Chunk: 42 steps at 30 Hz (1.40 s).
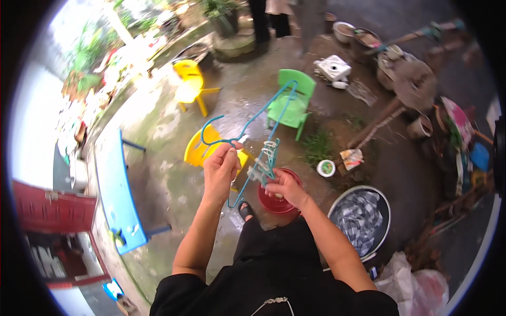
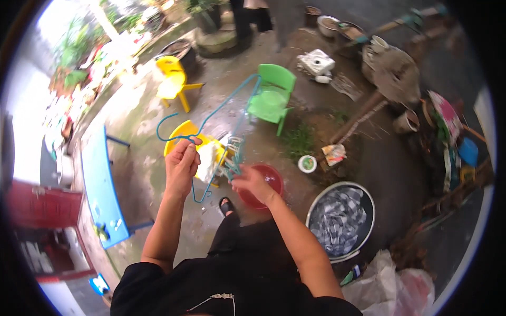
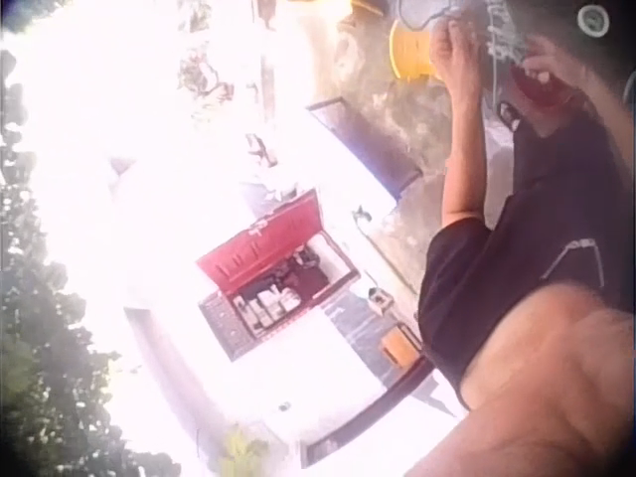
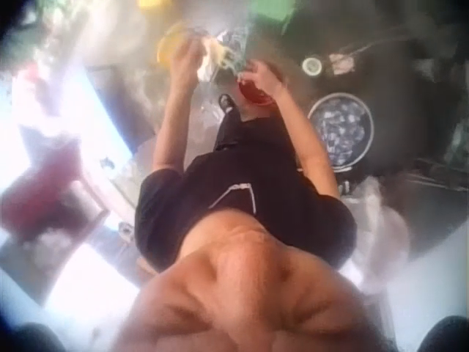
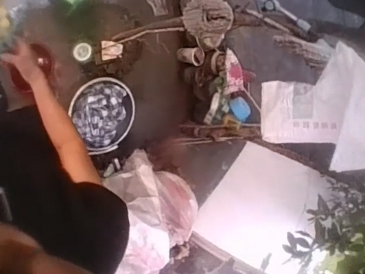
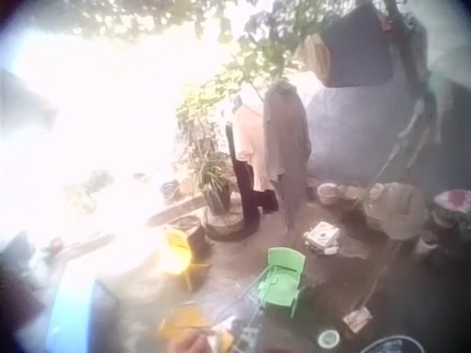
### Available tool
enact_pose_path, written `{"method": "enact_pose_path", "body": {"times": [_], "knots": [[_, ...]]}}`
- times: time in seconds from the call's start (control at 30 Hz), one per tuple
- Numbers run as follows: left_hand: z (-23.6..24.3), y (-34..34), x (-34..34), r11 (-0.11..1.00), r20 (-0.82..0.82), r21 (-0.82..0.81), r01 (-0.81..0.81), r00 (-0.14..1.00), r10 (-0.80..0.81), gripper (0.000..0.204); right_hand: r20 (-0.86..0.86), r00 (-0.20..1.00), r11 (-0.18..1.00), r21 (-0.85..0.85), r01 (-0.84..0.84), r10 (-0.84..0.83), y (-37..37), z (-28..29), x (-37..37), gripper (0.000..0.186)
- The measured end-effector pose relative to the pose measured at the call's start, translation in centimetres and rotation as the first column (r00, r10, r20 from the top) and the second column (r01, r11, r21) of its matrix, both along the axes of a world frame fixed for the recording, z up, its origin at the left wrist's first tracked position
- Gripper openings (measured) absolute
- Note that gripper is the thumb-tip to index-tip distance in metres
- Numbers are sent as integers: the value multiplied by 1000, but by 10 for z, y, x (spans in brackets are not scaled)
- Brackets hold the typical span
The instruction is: The person attaches several plastic laundry clips to a blue plastic clothes hanger and then hangs a white cloth onto the clips.
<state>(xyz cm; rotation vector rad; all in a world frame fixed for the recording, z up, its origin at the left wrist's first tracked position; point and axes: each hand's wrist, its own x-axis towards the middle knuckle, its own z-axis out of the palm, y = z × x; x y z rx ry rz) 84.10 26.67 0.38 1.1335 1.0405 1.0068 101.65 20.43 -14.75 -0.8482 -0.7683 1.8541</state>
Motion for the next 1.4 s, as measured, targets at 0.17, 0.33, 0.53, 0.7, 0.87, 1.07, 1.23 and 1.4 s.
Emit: {"method": "enact_pose_path", "body": {"times": [0.17,0.33,0.53,0.7,0.87,1.07,1.23,1.4], "knots": [[-7,0,-119,942,-46,84,-324,943,329,17,520,833,961,74,-267,191,17,-48,-84,40],[-28,-15,-222,871,-270,37,-490,834,480,18,676,695,969,-146,-199,245,41,-92,-132,25],[-51,-28,-303,766,-254,-31,-642,746,616,18,627,716,943,-301,-139,305,69,-140,-172,15],[-83,-33,-325,647,-204,-75,-759,647,735,18,630,683,887,-459,-56,369,96,-158,-185,15],[-122,-36,-323,550,-211,-168,-818,575,791,17,645,636,850,-525,-32,423,131,-204,-194,16],[-167,-46,-313,454,-308,-299,-839,535,786,17,792,428,900,-401,-173,435,181,-290,-211,23],[-200,-54,-294,384,-352,-350,-854,500,792,17,984,57,937,-145,-317,172,237,-321,-232,35],[-221,-56,-286,336,-343,-379,-862,468,815,19,977,-121,854,-212,-476,175,267,-345,-231,42]]}}
